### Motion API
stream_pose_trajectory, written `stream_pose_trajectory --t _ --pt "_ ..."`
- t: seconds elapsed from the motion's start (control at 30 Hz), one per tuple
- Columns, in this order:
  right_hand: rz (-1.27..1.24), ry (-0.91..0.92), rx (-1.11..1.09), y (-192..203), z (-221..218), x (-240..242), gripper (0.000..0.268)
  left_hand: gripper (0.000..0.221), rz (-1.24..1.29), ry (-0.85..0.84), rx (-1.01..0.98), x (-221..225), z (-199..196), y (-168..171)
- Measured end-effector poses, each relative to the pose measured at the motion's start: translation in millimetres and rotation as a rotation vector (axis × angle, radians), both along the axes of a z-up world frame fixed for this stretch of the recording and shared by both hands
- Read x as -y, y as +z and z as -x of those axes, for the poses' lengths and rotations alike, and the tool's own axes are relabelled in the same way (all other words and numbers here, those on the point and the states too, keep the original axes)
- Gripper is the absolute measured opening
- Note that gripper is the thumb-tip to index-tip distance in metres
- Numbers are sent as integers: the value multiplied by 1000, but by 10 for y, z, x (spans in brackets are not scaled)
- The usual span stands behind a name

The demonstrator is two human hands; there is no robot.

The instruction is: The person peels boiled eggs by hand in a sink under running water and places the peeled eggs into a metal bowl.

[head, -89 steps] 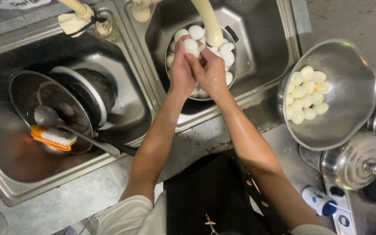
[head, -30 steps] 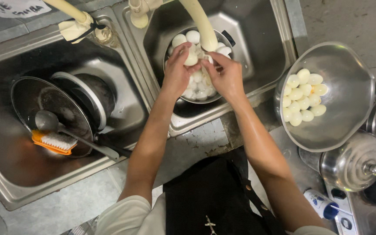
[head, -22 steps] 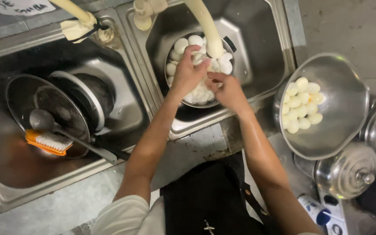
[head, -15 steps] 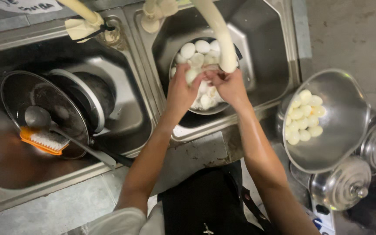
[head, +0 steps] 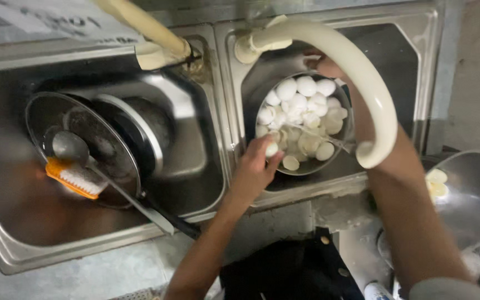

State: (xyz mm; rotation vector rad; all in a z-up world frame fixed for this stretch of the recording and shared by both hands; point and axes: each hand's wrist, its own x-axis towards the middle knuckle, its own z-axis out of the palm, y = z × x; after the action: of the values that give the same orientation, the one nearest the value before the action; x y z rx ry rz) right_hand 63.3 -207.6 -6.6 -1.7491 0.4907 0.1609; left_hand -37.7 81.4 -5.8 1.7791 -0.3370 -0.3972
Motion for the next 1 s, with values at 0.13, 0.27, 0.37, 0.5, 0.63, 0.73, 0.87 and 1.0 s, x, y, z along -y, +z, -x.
stream_pose_trajectory --t 0.13,0.27,0.37,0.5,0.63,0.73,0.87,1.0 --pt "103 -42 -56 -4 135 104 23 46 -61 -124 -99 -34 -113 75" --pt "169 -51 -58 77 182 273 26 47 19 -108 -206 -93 -181 142" --pt "189 -46 -20 197 146 319 28 48 32 -106 -280 -110 -208 189" --pt "148 -19 103 420 3 243 32 46 -35 -145 -265 -86 -176 200" --pt "50 17 299 618 106 187 36 45 148 2 -34 -72 -2 167" --pt "68 54 373 625 655 159 39 41 -35 9 -88 -90 123 192" --pt "553 92 205 296 1562 -232 38 36 -29 -20 -1 -54 233 496" --pt "410 27 273 103 2360 -582 51 34 290 -262 15 395 669 1016"
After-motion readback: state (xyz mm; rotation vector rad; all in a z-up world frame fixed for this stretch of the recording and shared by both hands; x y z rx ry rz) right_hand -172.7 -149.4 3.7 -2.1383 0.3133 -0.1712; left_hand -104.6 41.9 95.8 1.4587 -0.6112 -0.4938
